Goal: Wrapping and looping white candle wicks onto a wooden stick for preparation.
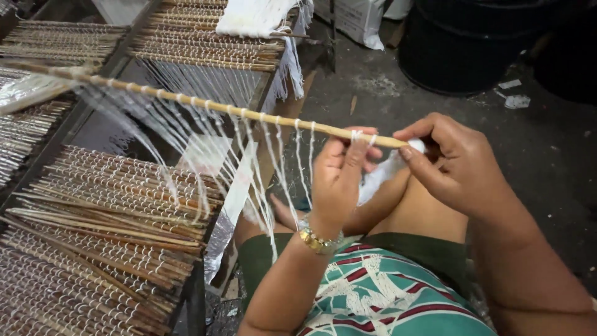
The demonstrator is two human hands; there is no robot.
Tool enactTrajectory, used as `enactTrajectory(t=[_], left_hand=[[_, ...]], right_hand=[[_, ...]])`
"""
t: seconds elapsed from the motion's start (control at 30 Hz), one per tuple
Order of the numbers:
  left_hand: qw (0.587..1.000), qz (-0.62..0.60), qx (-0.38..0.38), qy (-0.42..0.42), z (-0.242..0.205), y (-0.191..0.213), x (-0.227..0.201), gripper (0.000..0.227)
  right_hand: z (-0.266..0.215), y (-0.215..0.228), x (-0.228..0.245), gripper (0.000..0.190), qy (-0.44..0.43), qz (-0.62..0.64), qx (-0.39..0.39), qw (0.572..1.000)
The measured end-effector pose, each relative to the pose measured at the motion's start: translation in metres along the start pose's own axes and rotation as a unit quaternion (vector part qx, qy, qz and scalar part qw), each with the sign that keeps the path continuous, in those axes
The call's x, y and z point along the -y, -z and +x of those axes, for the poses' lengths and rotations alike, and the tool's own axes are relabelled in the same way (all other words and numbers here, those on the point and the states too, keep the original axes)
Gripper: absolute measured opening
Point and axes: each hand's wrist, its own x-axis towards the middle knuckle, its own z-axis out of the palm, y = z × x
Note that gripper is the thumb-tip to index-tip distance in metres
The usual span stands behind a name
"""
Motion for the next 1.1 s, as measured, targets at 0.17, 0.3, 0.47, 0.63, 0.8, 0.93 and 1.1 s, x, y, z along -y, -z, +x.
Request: enactTrajectory(t=[0.17, 0.3, 0.47, 0.63, 0.8, 0.93, 1.1], left_hand=[[0.993, 0.088, -0.054, -0.050, 0.017, 0.026, -0.008, 0.026], [0.992, 0.052, -0.078, -0.088, 0.020, 0.055, -0.033, 0.022], [0.984, 0.026, -0.139, -0.107, 0.021, 0.062, -0.062, 0.026], [0.984, 0.069, -0.122, -0.105, 0.021, 0.058, -0.074, 0.023], [0.991, 0.060, -0.076, -0.091, 0.022, 0.042, -0.063, 0.024], [0.990, 0.059, -0.002, -0.125, 0.024, 0.028, -0.044, 0.024], [0.995, 0.005, 0.039, -0.095, 0.021, 0.005, -0.027, 0.019]], right_hand=[[-0.009, 0.031, -0.025, 0.019, -0.043, -0.050, 0.009, 0.998], [-0.024, 0.037, -0.129, 0.017, -0.181, -0.094, 0.055, 0.977], [-0.091, -0.006, -0.341, 0.011, -0.443, -0.151, 0.246, 0.849], [-0.096, 0.006, -0.370, 0.026, -0.463, -0.239, 0.245, 0.817], [-0.013, 0.047, -0.173, 0.035, -0.166, -0.303, -0.078, 0.935], [0.024, 0.047, 0.024, 0.016, 0.087, -0.091, -0.028, 0.992], [0.043, 0.017, 0.056, 0.023, 0.108, -0.092, 0.063, 0.988]])
